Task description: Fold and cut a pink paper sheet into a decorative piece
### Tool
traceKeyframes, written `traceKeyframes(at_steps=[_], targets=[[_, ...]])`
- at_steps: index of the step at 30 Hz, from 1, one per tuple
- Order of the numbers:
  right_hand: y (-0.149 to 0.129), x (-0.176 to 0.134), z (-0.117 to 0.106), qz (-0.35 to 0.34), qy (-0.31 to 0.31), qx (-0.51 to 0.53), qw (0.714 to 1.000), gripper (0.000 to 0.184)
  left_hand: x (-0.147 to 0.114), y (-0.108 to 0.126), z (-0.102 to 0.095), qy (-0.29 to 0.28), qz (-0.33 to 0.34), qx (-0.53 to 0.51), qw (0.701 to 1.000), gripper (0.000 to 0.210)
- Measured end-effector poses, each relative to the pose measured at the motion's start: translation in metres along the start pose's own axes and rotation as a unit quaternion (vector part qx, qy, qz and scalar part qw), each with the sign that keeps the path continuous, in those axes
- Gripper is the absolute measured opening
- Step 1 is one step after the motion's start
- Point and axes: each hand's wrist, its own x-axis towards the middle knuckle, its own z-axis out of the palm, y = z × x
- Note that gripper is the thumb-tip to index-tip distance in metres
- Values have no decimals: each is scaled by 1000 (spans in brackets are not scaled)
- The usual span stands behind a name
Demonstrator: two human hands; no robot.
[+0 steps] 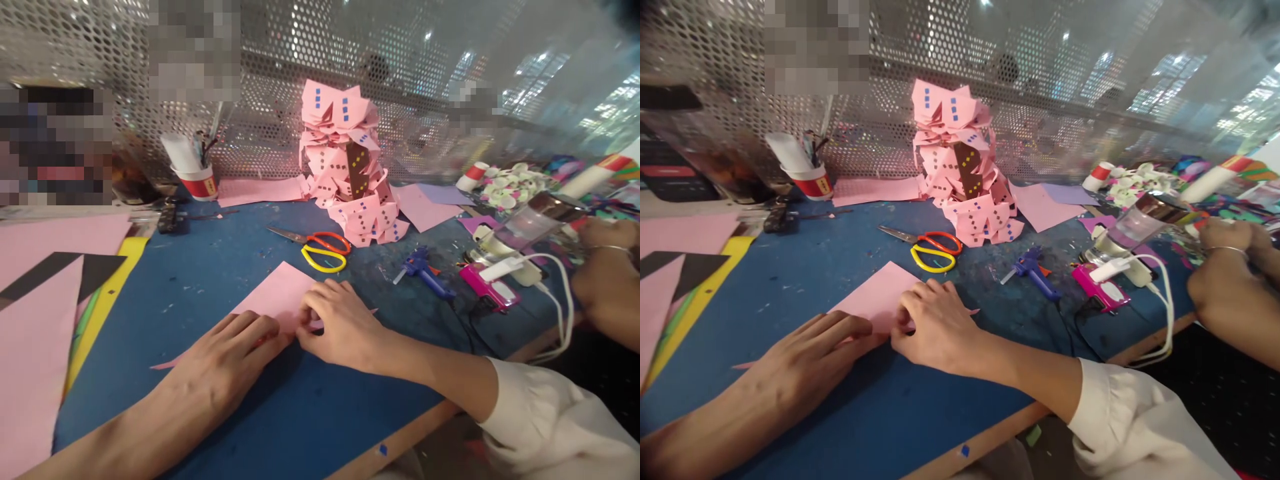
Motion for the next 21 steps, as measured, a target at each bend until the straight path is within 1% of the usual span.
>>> traceKeyframes(at_steps=[5,10,14,21], targets=[[-1,1,0,5,-4,1,1000,8,3,1,0,3,1,0,1000,32],[1,1,-6,2,-31,23,999,9,2,3,-1,-1,-11,2,1000,32],[3,-1,-11,-5,-49,32,998,13,1,3,-2,-18,-22,-1,1000,32],[6,-4,-18,-10,-64,45,997,17,3,3,-4,-13,-24,-15,1000,29]])
